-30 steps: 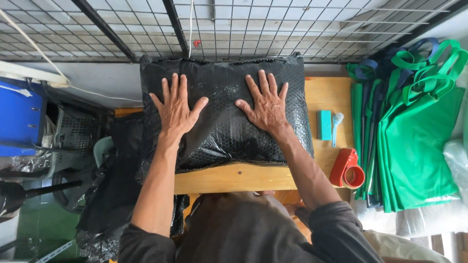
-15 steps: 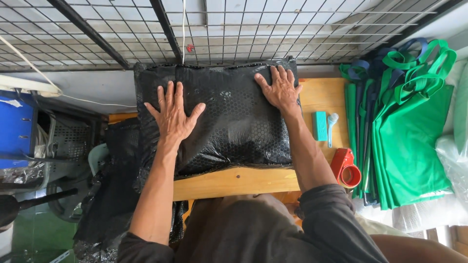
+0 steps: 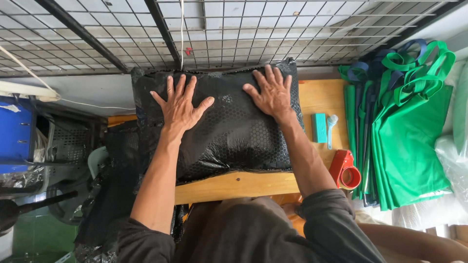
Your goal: The person seals a black bubble-wrapped package by hand using a red tape dispenser, applying tape to the edge and smoothing it down across the top.
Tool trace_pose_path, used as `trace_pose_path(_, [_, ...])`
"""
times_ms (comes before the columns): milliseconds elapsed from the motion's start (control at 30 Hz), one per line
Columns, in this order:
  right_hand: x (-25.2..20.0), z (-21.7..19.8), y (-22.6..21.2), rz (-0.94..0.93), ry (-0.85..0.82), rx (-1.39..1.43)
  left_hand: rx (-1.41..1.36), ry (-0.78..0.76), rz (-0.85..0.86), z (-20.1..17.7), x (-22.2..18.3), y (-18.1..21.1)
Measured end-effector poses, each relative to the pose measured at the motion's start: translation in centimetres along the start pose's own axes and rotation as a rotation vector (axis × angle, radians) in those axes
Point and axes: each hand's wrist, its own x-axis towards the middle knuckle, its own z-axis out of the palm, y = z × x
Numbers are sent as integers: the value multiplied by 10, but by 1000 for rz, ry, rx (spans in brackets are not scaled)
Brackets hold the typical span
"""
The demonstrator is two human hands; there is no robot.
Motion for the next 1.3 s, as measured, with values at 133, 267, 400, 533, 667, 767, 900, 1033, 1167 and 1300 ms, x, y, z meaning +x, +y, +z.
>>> trace_pose_path(133, [0,18,54,159,-107,155,4,3,-8,8,1,-1])
trace_pose_path(267, [-3,28,65,289,-66,349,-4,-16,-18,9,1,-4])
trace_pose_path(400, [-23,16,57,358,-25,370,-1,-9,-28,8,-2,-3])
trace_pose_path(533, [-69,-10,-12,415,4,288,-14,1,-30,5,-2,-3])
trace_pose_path(667, [-115,25,-68,169,228,52,4,66,23,8,-3,-5])
trace_pose_path(767, [-136,41,-73,42,281,7,-15,114,51,16,-9,-12])
trace_pose_path(900, [-134,66,-31,85,349,-31,-82,230,94,25,-9,-20])
trace_pose_path(1033, [-146,56,-4,140,425,44,19,488,191,65,-2,-39])
trace_pose_path(1167, [-141,44,6,170,352,64,-29,504,216,49,-54,9])
trace_pose_path(1300, [-135,42,9,161,305,52,59,334,257,67,-96,33])
